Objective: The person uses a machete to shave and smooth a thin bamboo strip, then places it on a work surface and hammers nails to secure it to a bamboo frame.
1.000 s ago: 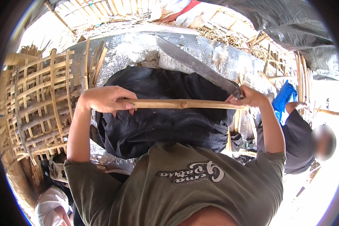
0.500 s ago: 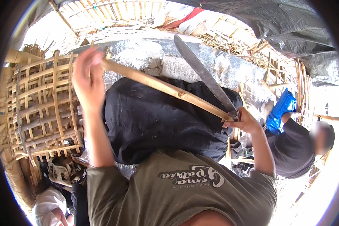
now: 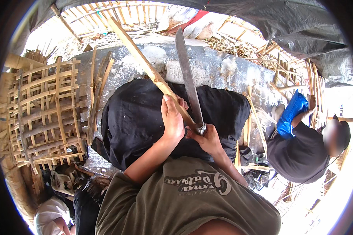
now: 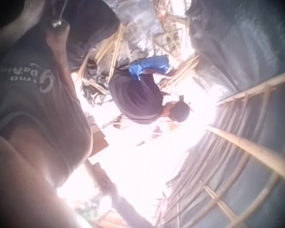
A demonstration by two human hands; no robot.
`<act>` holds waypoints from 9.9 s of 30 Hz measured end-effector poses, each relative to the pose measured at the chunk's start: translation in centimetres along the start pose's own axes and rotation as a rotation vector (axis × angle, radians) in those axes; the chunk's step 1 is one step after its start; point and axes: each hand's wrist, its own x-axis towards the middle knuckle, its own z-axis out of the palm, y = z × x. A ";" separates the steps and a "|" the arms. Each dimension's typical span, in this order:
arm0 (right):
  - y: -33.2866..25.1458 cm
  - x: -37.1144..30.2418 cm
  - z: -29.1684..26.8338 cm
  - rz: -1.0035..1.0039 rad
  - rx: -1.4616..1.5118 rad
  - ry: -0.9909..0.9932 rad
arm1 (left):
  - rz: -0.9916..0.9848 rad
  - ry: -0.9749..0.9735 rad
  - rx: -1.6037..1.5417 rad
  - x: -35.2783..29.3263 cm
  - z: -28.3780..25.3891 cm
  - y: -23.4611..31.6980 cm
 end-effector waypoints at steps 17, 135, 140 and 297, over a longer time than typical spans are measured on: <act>-7.8 5.9 -6.8 -0.625 -0.899 0.408 | 0.032 -0.294 0.922 0.5 0.3 5.4; -13.1 10.8 -14.7 -0.422 -1.627 0.368 | 0.367 -0.574 1.497 -1.6 5.2 4.7; -13.6 13.1 -20.3 -0.142 -1.672 0.558 | 0.365 -0.551 1.562 -3.4 2.6 5.3; -9.1 11.7 -15.0 -0.400 -1.471 0.453 | 0.300 -0.574 1.469 -4.8 0.2 5.7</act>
